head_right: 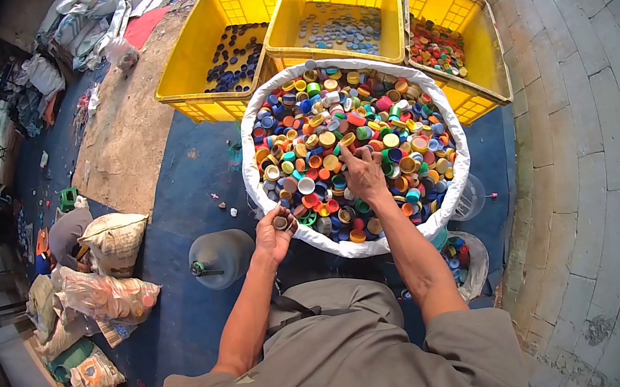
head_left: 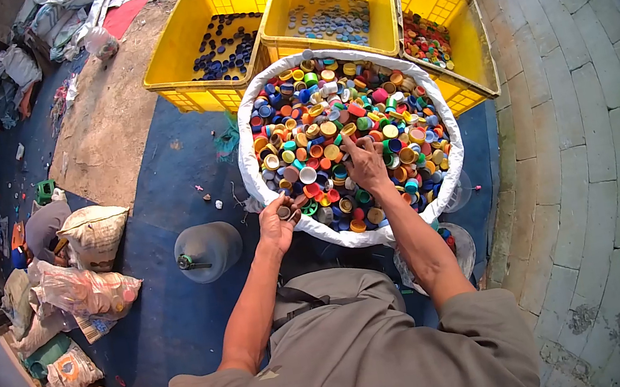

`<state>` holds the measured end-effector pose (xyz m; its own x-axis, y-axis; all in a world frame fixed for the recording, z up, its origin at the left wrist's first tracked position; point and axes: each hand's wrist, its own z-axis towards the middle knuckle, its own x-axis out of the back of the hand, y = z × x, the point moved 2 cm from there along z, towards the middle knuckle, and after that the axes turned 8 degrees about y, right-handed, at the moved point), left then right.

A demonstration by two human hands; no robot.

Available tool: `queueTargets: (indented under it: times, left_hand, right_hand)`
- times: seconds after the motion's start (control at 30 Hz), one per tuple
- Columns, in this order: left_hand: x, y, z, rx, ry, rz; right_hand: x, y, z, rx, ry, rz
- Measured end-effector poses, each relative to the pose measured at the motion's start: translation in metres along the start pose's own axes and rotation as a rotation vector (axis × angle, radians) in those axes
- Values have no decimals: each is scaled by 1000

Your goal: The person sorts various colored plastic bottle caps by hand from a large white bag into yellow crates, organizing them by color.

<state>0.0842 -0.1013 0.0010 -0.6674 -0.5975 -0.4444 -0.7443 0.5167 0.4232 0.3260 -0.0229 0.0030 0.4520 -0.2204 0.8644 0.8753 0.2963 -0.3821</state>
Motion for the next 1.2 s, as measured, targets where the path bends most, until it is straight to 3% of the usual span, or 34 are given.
queueTargets:
  times: [0.17,0.27,0.33,0.37,0.47,0.53,0.57,0.6,0.73,1.07,1.2]
  left_hand:
    - [-7,-1,-3,-188,60,343]
    - [-21,4,1,-517,32,693]
    - [-31,11,10,-776,38,959]
    - [-38,13,12,-1024,37,1106]
    - [-56,18,24,-1327,-141,1258]
    - [-61,19,32,-1297,-199,1374]
    - [-64,19,35,-1282,-227,1431]
    - [-67,19,37,-1396,-258,1441]
    - [-73,19,42,-1349,-215,1595]
    - [-73,16,51,-1348,-171,1615]
    - [-66,19,56,-1133,-156,1430]
  right_hand:
    - [4,0,-5,-13,94,46]
    - [21,-5,-10,-137,248,131]
    - [24,-1,-19,-484,260,565]
    - [25,-1,-27,-656,263,785]
    - [39,-8,-51,-879,307,1199]
    - [43,-12,-72,-1016,312,1570]
    - [48,-14,-83,-1059,287,1626]
    - [48,-15,-92,-1082,292,1689]
    - [38,-14,-123,-1093,265,1872]
    - [35,-24,-123,-1258,285,1772]
    - [30,-16,-108,-1258,239,1528]
